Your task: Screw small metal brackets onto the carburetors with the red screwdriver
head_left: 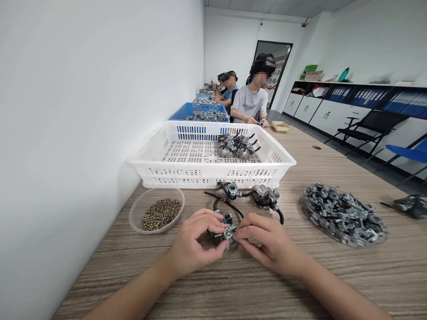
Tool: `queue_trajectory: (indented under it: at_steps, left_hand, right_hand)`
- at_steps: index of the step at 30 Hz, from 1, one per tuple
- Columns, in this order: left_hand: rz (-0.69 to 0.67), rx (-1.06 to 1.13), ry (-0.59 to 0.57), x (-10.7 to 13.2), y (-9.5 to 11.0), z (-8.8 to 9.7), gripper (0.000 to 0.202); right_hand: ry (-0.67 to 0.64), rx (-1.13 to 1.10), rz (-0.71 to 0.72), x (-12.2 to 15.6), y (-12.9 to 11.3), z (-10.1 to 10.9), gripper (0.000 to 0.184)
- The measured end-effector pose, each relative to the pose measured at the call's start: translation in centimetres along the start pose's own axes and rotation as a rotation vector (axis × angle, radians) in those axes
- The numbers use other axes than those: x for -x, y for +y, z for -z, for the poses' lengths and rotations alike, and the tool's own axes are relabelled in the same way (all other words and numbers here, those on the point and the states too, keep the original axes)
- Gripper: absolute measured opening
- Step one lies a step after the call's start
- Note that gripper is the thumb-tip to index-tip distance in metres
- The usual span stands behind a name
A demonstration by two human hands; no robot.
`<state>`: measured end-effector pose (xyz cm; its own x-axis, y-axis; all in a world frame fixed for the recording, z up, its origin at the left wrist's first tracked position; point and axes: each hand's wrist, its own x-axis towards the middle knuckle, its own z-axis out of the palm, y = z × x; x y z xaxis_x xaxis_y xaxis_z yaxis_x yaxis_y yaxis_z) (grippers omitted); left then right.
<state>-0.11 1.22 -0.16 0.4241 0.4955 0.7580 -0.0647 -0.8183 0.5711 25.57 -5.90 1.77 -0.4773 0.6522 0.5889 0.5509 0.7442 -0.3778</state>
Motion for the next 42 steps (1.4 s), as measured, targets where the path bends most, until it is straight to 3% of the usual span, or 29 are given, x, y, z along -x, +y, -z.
queue_trajectory:
  at_steps: [18,24,42]
  left_hand:
    - [-0.026,-0.007,-0.111,0.1,-0.2,1.0,0.027]
    - [-0.087,0.042,-0.215,-0.2,-0.6,2.1,0.041]
    - [-0.003,0.049,-0.195,-0.2,-1.2,2.2,0.023]
  right_hand:
    - [-0.011,-0.011,0.004,0.3,-0.2,-0.2,0.016]
    - [-0.018,-0.021,-0.012,0.2,-0.2,-0.3,0.017]
    - [0.009,-0.03,-0.029,0.2,0.0,-0.6,0.018]
